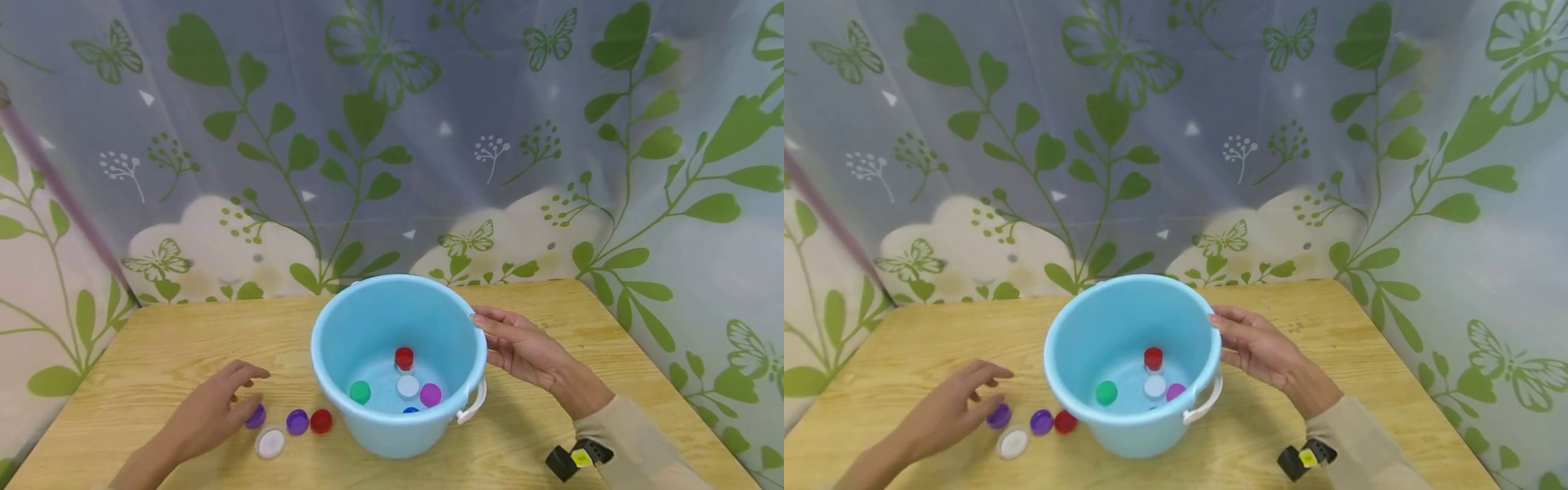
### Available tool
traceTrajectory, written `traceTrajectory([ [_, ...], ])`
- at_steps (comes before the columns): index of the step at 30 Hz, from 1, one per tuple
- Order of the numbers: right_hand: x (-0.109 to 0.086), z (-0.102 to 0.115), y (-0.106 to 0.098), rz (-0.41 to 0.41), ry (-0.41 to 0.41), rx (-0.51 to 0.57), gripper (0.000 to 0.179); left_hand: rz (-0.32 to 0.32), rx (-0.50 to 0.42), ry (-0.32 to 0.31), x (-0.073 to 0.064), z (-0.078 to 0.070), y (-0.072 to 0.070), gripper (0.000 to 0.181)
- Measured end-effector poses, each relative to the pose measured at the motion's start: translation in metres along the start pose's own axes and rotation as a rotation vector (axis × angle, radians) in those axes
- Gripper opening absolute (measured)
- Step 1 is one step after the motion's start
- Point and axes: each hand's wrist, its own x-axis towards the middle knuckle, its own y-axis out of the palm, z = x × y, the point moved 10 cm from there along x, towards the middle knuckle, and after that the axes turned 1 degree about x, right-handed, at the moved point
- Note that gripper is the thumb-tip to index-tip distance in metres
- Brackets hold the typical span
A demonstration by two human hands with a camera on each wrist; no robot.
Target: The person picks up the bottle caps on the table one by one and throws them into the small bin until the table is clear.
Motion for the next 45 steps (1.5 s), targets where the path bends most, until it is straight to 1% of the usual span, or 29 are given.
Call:
traceTrajectory([
  [2,0.0,0.0,0.0,-0.006,0.0,-0.003,0.021,0.053,0.001,0.0,-0.005,0.004,0.006,0.027],
  [4,0.0,0.001,-0.001,-0.011,0.0,-0.007,0.022,0.087,0.022,0.024,-0.009,0.006,0.011,0.03],
  [6,0.0,0.001,-0.001,-0.016,-0.001,-0.011,0.022,0.106,0.058,0.059,-0.013,0.006,0.014,0.035],
  [9,0.0,0.001,-0.002,-0.021,0.001,-0.015,0.022,0.137,0.109,0.094,-0.016,0.008,0.02,0.04],
  [12,0.0,0.0,-0.002,-0.022,0.001,-0.014,0.022,0.157,0.142,0.133,-0.016,0.007,0.026,0.038],
  [14,-0.001,0.0,-0.002,-0.021,0.001,-0.011,0.021,0.165,0.141,0.168,-0.016,0.006,0.03,0.032],
  [16,-0.001,0.0,-0.002,-0.02,0.001,-0.007,0.021,0.159,0.126,0.204,-0.016,0.004,0.031,0.028],
  [18,-0.001,0.0,-0.001,-0.018,0.002,-0.005,0.021,0.167,0.095,0.221,-0.017,0.004,0.033,0.026],
  [20,-0.001,-0.001,-0.001,-0.018,0.003,-0.001,0.021,0.17,0.071,0.223,-0.018,0.005,0.034,0.025],
  [27,-0.001,-0.001,-0.001,-0.021,0.004,-0.002,0.024,0.147,0.073,0.228,-0.017,0.005,0.031,0.025],
  [37,0.0,-0.001,-0.002,-0.025,-0.002,-0.009,0.025,0.145,0.04,0.231,-0.016,0.003,0.029,0.027],
  [41,-0.001,-0.002,-0.003,-0.031,-0.002,-0.006,0.024,0.115,0.042,0.25,-0.015,0.001,0.026,0.026],
  [43,-0.001,-0.002,-0.003,-0.032,-0.002,-0.003,0.024,0.088,0.039,0.252,-0.011,-0.003,0.021,0.024],
  [45,-0.001,-0.002,-0.002,-0.023,-0.001,0.004,0.024,0.054,0.047,0.247,-0.006,-0.008,0.013,0.024],
])
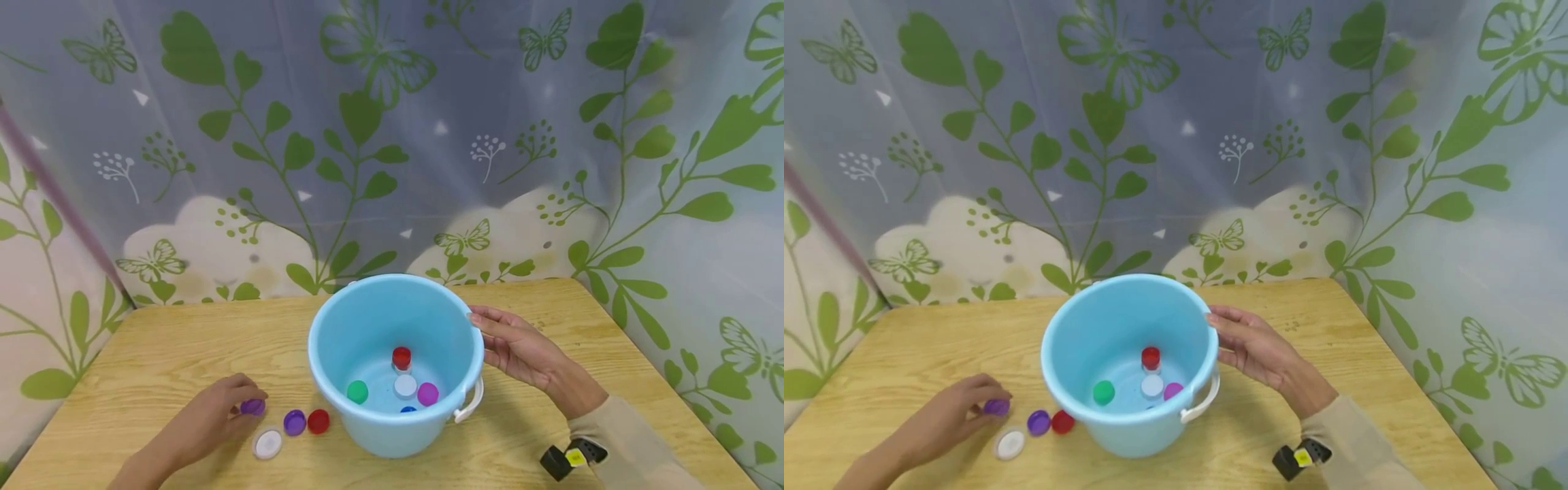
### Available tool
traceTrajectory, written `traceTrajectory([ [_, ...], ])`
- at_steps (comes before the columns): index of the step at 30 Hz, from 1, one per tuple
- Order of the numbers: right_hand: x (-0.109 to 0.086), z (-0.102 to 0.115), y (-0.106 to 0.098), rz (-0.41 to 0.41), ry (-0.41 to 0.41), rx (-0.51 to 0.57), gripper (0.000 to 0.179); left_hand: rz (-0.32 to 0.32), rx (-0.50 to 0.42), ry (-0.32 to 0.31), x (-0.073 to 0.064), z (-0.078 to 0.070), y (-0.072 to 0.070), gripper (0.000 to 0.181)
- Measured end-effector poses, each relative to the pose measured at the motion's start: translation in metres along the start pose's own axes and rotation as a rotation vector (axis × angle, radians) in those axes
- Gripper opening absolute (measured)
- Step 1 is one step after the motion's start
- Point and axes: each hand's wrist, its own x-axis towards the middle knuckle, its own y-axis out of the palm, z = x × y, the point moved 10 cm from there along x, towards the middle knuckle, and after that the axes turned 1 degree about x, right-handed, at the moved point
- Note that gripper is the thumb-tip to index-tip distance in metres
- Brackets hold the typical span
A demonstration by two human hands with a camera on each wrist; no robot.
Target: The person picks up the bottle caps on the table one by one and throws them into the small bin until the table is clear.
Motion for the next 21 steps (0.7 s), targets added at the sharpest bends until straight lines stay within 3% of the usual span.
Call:
traceTrajectory([
  [8,0.0,0.001,0.003,0.037,-0.013,0.017,0.023,-0.234,0.098,-0.043,0.04,-0.024,-0.063,0.031],
  [14,0.001,0.0,0.002,0.024,-0.01,0.017,0.022,-0.393,0.071,0.051,0.076,-0.067,-0.109,0.033],
  [17,0.0,0.0,0.002,0.022,-0.01,0.012,0.022,-0.412,0.034,0.125,0.095,-0.089,-0.116,0.031],
  [21,0.0,0.001,0.002,0.024,-0.011,0.011,0.023,-0.373,-0.001,0.199,0.118,-0.113,-0.11,0.031],
])
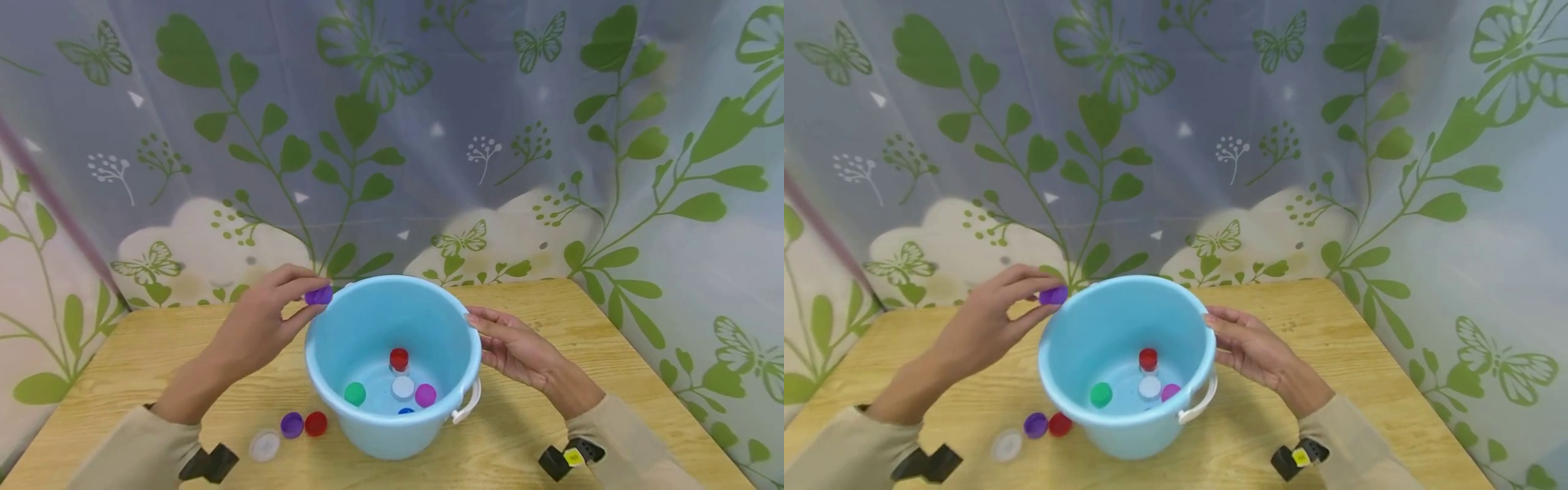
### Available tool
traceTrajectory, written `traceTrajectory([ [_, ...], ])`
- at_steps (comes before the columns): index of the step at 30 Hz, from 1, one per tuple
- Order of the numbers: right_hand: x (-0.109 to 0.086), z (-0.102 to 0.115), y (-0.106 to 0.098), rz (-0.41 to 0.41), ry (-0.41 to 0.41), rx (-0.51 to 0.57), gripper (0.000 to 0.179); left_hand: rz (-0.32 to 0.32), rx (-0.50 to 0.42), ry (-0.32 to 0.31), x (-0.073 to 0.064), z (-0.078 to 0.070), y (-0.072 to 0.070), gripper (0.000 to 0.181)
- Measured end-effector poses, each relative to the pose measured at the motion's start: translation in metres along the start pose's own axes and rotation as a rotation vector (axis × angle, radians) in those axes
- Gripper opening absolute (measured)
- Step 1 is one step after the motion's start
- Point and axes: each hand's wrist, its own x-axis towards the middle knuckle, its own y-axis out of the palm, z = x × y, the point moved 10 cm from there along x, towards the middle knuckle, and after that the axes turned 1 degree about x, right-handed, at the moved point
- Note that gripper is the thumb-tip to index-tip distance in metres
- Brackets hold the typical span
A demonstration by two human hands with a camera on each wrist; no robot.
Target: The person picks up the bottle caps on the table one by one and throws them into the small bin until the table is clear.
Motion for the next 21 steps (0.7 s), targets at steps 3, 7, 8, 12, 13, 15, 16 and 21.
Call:
traceTrajectory([
  [3,0.001,-0.001,0.0,-0.004,0.006,-0.002,0.024,0.047,-0.023,0.017,0.01,-0.009,0.015,0.032],
  [7,0.002,-0.001,-0.001,-0.017,0.012,-0.002,0.023,0.127,-0.063,0.034,0.019,-0.017,0.039,0.031],
  [8,0.002,-0.001,-0.001,-0.02,0.011,0.0,0.023,0.151,-0.07,0.037,0.021,-0.019,0.047,0.029],
  [12,0.002,-0.001,-0.001,-0.013,0.006,0.005,0.023,0.274,-0.084,0.045,0.023,-0.022,0.075,0.023],
  [13,0.002,-0.001,-0.001,-0.01,0.006,0.006,0.023,0.304,-0.084,0.037,0.022,-0.022,0.081,0.022],
  [15,0.002,-0.001,-0.001,-0.003,0.006,0.004,0.023,0.356,-0.075,0.016,0.019,-0.02,0.09,0.022],
  [16,0.002,-0.001,-0.001,-0.001,0.006,0.004,0.023,0.381,-0.067,0.002,0.017,-0.019,0.094,0.022],
  [21,0.0,0.0,-0.001,-0.003,-0.001,-0.001,0.023,0.466,0.001,-0.053,0.012,-0.015,0.105,0.023],
])
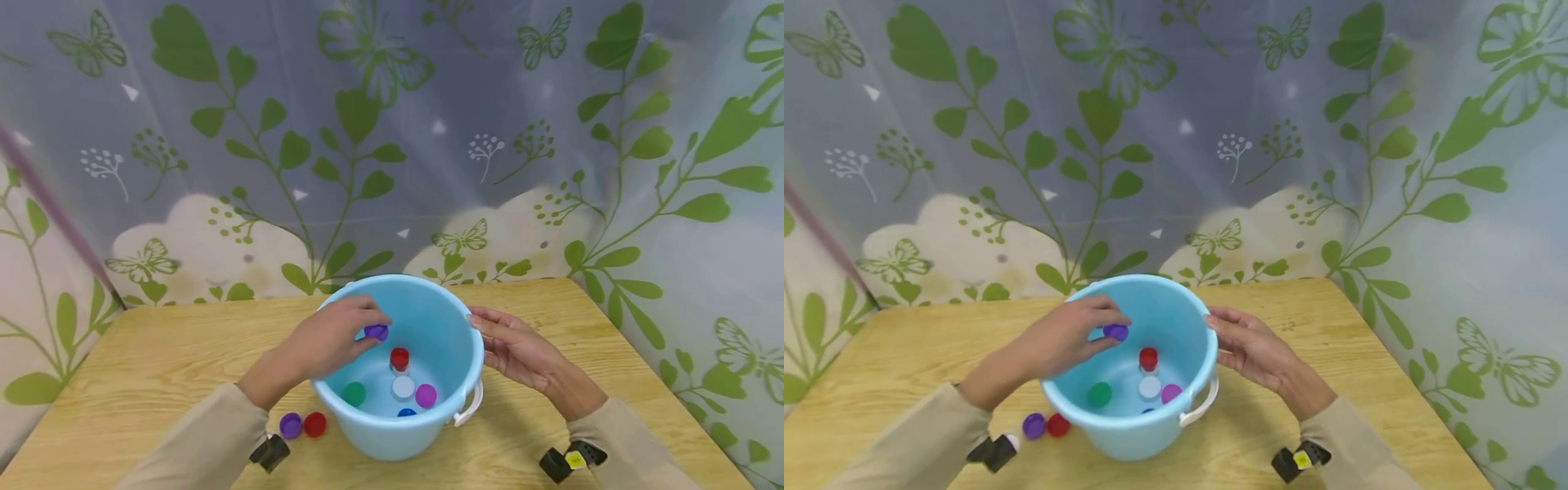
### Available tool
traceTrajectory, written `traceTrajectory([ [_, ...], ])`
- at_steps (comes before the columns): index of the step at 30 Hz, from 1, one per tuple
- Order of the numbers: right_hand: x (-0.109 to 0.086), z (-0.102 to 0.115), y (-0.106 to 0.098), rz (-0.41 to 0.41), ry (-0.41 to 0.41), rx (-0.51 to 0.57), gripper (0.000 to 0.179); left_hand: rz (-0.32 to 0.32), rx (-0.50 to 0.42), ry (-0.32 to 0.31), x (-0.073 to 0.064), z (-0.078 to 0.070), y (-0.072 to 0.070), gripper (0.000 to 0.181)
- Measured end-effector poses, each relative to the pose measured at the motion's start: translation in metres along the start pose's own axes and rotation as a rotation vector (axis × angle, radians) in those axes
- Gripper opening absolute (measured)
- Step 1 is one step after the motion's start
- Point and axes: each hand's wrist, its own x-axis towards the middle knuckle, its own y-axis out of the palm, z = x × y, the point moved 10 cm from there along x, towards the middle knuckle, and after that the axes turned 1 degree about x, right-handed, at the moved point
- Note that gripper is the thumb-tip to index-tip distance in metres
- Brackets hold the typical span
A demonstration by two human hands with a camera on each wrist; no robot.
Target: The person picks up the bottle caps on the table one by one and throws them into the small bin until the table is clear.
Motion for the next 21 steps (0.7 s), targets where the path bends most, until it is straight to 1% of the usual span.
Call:
traceTrajectory([
  [4,-0.0007,0.0005,0.0003,-0.005,-0.002,-0.007,0.023,0.04,0.04,-0.044,0.0,0.0025,0.0047,0.023],
  [8,-0.0004,0.0,0.0003,-0.003,-0.002,-0.012,0.024,0.036,0.06,-0.073,-0.0003,0.0037,0.0041,0.022],
  [11,-0.0003,-0.0005,-0.0002,-0.004,-0.003,-0.01,0.025,0.028,0.078,-0.078,-0.0002,0.0035,0.0036,0.021],
  [16,-0.0002,-0.0006,0.0009,0.017,-0.009,-0.002,0.027,0.038,0.106,-0.098,-0.0001,0.0047,0.0048,0.023],
  [18,0.0004,-0.0007,0.0011,0.022,-0.012,0.003,0.027,0.026,0.089,-0.109,-0.0005,0.0059,0.0032,0.023],
  [19,0.0008,-0.0009,0.001,0.023,-0.013,0.007,0.027,0.01,0.074,-0.111,-0.0006,0.0065,0.0015,0.022],
  [21,0.0017,-0.0012,0.0012,0.026,-0.016,0.011,0.028,-0.054,0.033,-0.114,-0.002,0.0081,-0.0046,0.02],
])
